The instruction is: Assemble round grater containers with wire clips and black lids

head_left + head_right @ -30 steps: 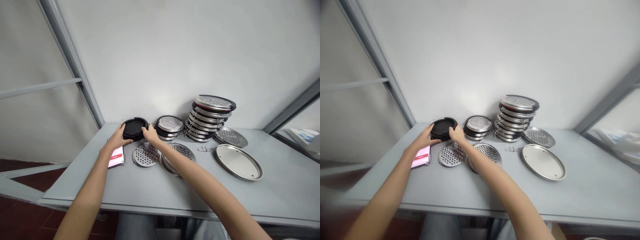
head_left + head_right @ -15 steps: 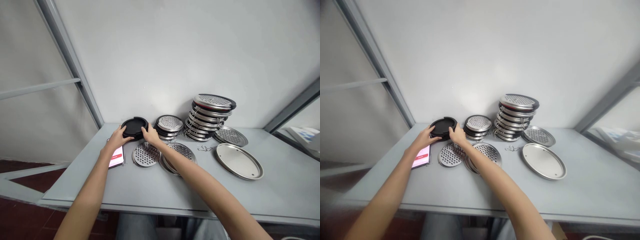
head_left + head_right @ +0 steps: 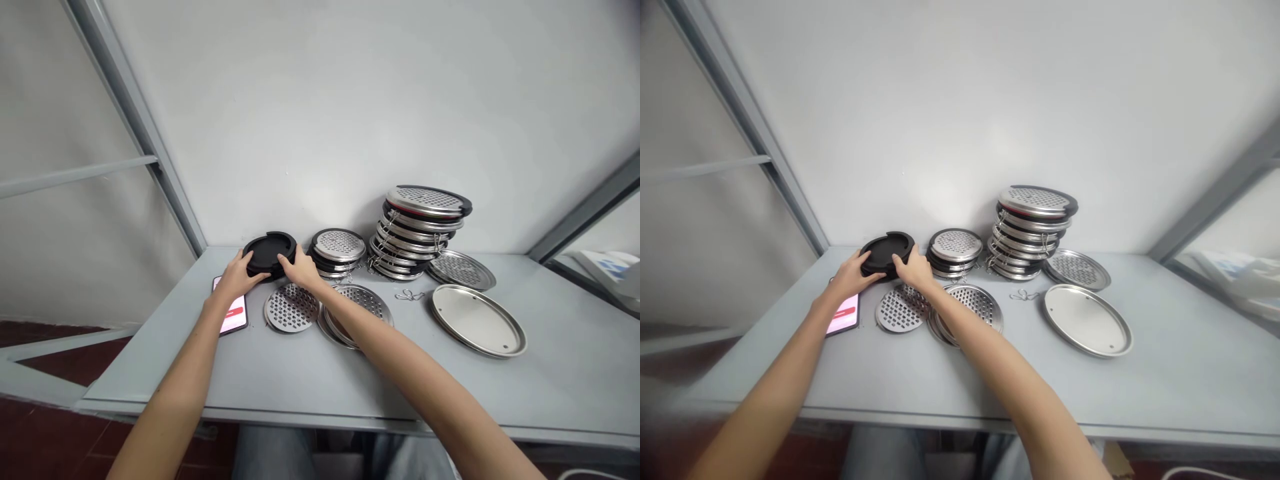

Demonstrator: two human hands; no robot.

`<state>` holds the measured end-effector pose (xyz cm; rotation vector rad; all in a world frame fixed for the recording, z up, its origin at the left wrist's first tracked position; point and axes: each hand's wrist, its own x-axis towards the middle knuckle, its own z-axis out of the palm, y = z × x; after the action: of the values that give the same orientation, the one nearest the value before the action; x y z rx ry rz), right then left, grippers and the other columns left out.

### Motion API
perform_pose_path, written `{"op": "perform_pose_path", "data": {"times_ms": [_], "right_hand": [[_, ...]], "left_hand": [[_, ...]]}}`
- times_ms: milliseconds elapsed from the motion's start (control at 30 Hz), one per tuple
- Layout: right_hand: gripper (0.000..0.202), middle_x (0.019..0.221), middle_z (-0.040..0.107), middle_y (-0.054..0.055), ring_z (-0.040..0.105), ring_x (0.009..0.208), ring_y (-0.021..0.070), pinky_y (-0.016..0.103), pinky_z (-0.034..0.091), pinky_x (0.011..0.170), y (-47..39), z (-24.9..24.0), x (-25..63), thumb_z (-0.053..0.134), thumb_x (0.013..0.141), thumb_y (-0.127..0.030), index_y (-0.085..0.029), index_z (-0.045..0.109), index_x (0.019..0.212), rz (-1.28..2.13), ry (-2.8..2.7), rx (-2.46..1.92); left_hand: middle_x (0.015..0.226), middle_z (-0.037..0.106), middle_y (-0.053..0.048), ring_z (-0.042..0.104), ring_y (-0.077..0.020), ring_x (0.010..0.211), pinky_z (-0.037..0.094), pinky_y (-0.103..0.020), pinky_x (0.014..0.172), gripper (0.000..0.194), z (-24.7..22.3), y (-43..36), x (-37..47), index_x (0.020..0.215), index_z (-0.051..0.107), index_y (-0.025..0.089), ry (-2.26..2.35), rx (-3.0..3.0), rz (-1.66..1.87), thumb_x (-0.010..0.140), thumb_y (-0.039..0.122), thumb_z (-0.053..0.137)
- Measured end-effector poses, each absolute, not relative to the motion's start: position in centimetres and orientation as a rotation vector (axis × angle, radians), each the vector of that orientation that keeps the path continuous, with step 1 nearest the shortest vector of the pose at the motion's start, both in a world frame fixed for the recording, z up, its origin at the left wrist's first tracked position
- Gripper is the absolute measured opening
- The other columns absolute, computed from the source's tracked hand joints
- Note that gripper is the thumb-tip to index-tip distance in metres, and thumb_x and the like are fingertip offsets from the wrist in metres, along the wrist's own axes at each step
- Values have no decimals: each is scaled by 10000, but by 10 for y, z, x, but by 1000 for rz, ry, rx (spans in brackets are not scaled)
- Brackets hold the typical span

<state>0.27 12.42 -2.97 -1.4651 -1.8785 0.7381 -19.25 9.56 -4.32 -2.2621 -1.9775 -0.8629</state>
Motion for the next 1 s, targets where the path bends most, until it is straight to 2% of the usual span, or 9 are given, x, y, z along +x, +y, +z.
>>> {"op": "perform_pose_path", "data": {"times_ms": [200, 300, 467, 667, 800, 900, 1000], "right_hand": [[482, 1208, 624, 186, 601, 1129, 300, 407, 456, 960, 124, -36, 0, 479, 889, -452, -122, 429, 1237, 786, -1835, -1404], [467, 1243, 599, 185, 576, 1169, 282, 393, 444, 982, 123, -37, -4, 482, 888, -429, -125, 420, 1235, 764, -1799, -1416], [521, 1153, 646, 182, 620, 1086, 319, 436, 477, 927, 125, -34, -6, 525, 841, -496, -140, 435, 1211, 792, -1804, -1456], [493, 1190, 628, 198, 603, 1126, 316, 427, 464, 952, 126, -24, -5, 491, 876, -440, -104, 442, 1233, 840, -1822, -1481], [490, 1227, 603, 220, 576, 1164, 330, 452, 438, 981, 113, -16, -3, 477, 893, -426, -79, 456, 1239, 822, -1815, -1505], [439, 1201, 634, 185, 595, 1144, 308, 434, 449, 981, 92, -9, 18, 536, 865, -396, -110, 528, 1198, 878, -1879, -1344], [453, 1244, 628, 142, 626, 1111, 245, 386, 502, 936, 66, -1, 60, 538, 869, -383, -155, 518, 1259, 1059, -1869, -1023]], "left_hand": [[1480, 350, -206, 354, -371, 1368, 338, -474, 1111, 892, -47, 98, -200, 1386, 421, 122, -2025, -2310, -833, 662, 517, 761], [1471, 371, -185, 378, -356, 1356, 356, -470, 1100, 898, -47, 99, -202, 1397, 399, 145, -2001, -2330, -862, 657, 492, 771], [1434, 413, -170, 450, -350, 1303, 391, -461, 1078, 914, -45, 98, -196, 1402, 396, 172, -1998, -2275, -939, 634, 457, 804], [1489, 341, -194, 391, -376, 1346, 363, -473, 1098, 875, -49, 96, -187, 1378, 432, 160, -2071, -2194, -932, 649, 485, 788], [1505, 329, -177, 355, -356, 1375, 341, -467, 1117, 904, -48, 96, -198, 1412, 388, 169, -2033, -2291, -913, 657, 477, 777], [1501, 346, -174, 344, -333, 1385, 323, -458, 1130, 823, -45, 96, -210, 1403, 407, 148, -1960, -2401, -887, 695, 394, 747], [1463, 414, -151, 439, -326, 1319, 381, -465, 1090, 697, -41, 96, -213, 1363, 468, 160, -1933, -2435, -914, 729, 338, 699]]}}
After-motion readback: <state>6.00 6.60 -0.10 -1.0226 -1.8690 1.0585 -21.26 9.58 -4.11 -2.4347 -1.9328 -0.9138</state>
